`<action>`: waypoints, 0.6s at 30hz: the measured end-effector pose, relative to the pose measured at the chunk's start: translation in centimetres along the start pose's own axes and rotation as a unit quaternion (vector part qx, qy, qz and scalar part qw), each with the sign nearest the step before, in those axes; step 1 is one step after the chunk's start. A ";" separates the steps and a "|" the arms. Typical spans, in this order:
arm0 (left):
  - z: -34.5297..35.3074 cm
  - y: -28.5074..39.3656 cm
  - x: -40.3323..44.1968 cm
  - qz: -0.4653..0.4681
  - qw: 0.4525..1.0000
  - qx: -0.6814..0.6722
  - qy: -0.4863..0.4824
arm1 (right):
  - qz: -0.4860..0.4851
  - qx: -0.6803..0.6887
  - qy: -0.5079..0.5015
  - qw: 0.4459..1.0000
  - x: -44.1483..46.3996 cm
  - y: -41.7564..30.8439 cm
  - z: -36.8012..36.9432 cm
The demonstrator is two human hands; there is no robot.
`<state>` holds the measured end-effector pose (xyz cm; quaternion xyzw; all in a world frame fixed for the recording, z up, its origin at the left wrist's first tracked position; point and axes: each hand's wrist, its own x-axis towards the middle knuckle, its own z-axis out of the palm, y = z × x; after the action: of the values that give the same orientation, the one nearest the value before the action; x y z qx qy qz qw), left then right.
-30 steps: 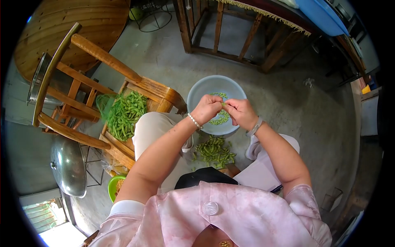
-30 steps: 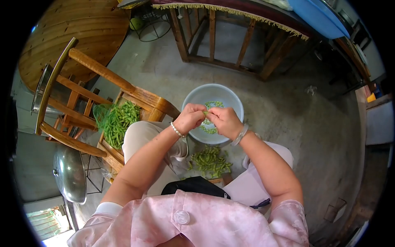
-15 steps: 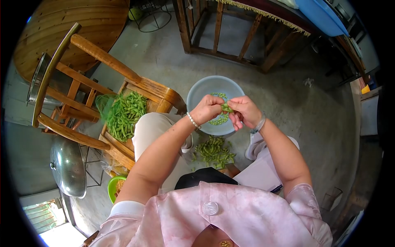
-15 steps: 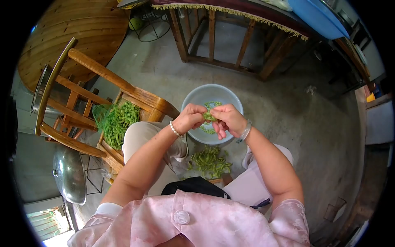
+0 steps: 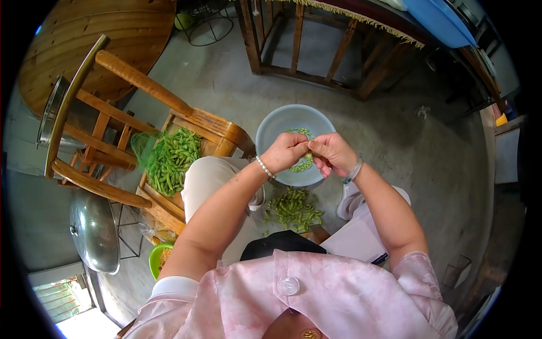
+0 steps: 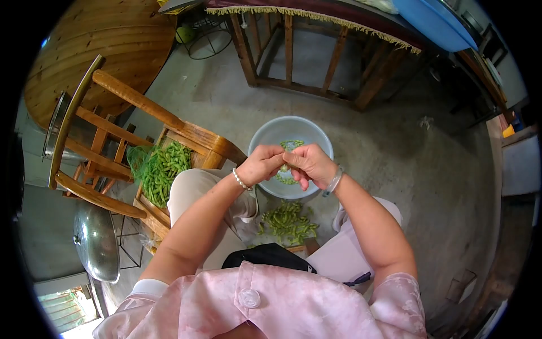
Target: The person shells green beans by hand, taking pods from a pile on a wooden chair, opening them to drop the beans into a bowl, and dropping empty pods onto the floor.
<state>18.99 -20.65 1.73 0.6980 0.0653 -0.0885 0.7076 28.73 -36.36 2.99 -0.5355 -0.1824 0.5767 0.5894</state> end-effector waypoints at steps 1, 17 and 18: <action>0.1 0.2 -0.1 -0.008 1.000 -0.007 0.000 | 0.006 0.014 -0.001 1.000 0.0 -0.1 0.0; -0.4 1.3 0.1 0.032 0.949 0.238 0.204 | -0.035 -0.015 0.057 0.998 0.9 0.1 0.2; -0.4 1.3 0.1 0.038 0.946 0.246 0.209 | -0.043 -0.034 0.074 0.996 1.0 0.2 -0.1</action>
<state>19.37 -20.24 2.94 0.8550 0.1614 0.0732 0.4874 29.01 -35.57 2.34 -0.5885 -0.1807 0.5026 0.6070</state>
